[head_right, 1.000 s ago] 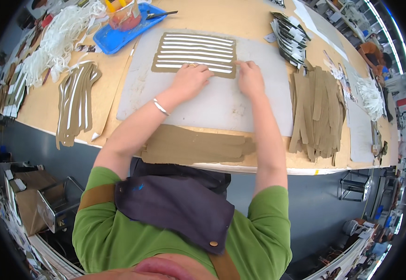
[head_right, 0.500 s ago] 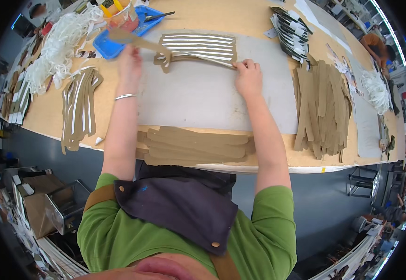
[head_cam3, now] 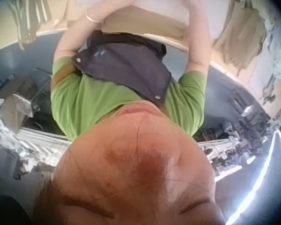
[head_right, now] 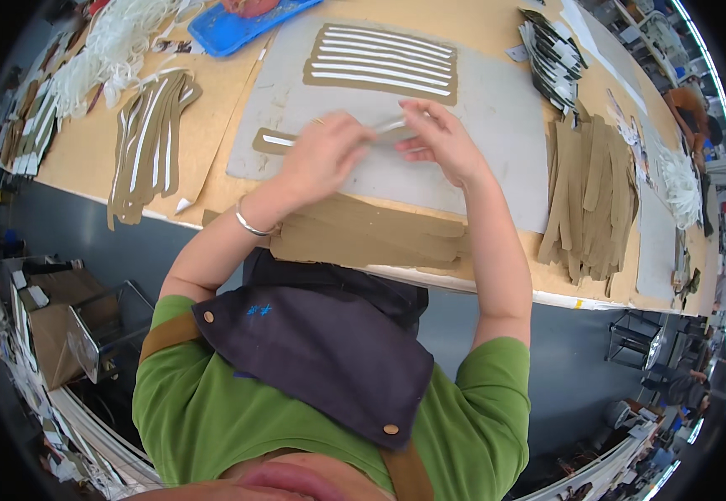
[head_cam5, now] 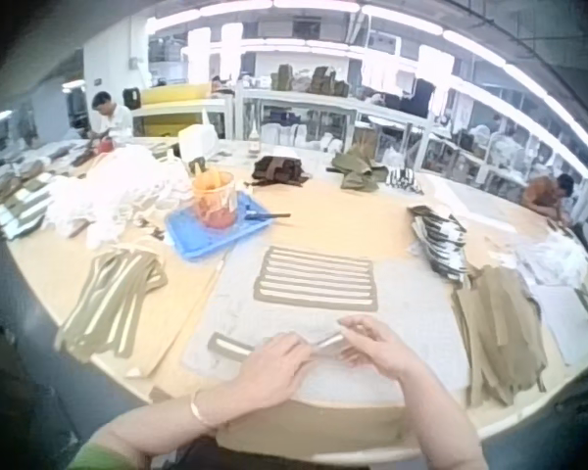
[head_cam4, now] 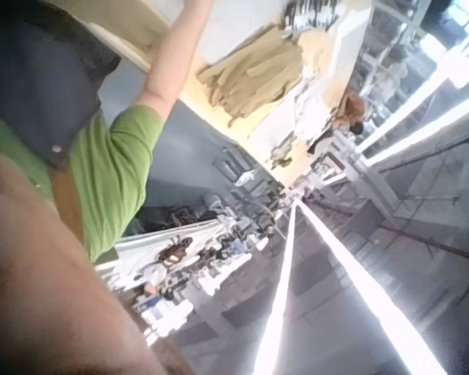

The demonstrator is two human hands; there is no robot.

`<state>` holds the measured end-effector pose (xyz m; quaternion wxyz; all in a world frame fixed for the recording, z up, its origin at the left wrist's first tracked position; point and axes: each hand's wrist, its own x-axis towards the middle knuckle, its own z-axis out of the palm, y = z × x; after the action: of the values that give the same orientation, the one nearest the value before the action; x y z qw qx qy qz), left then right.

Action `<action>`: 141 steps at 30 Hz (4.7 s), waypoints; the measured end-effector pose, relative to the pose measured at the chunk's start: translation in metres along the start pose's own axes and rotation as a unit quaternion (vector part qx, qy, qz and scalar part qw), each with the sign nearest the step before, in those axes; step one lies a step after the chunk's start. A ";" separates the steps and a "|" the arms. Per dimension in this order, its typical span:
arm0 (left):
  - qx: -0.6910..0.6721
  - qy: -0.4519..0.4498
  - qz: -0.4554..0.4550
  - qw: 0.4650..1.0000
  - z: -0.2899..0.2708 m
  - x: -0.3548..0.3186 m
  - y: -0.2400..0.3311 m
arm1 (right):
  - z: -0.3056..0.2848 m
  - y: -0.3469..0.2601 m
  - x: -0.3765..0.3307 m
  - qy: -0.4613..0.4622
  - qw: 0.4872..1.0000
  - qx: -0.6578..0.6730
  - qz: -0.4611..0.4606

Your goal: Applying adhesive strips and assembling flat leather or fabric components for goods manufacturing.

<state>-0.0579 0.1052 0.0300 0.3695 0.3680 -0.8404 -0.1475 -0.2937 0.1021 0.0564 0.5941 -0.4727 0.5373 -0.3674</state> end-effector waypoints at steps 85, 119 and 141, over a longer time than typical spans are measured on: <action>0.242 -0.227 -0.007 0.943 0.005 -0.027 0.000 | 0.009 0.056 -0.022 0.063 0.758 -0.553 -0.340; 0.229 -0.178 0.044 0.956 0.034 -0.029 0.008 | 0.014 0.056 -0.035 0.072 0.687 -0.661 -0.293; 0.293 -0.094 -0.019 0.951 -0.063 -0.025 -0.037 | -0.004 -0.024 -0.081 0.140 0.722 -0.551 -0.394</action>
<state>0.0185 0.0997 0.0407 0.1620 0.4607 -0.8702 0.0648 -0.3085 0.1711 0.1032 -0.0516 -0.8288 0.4878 -0.2691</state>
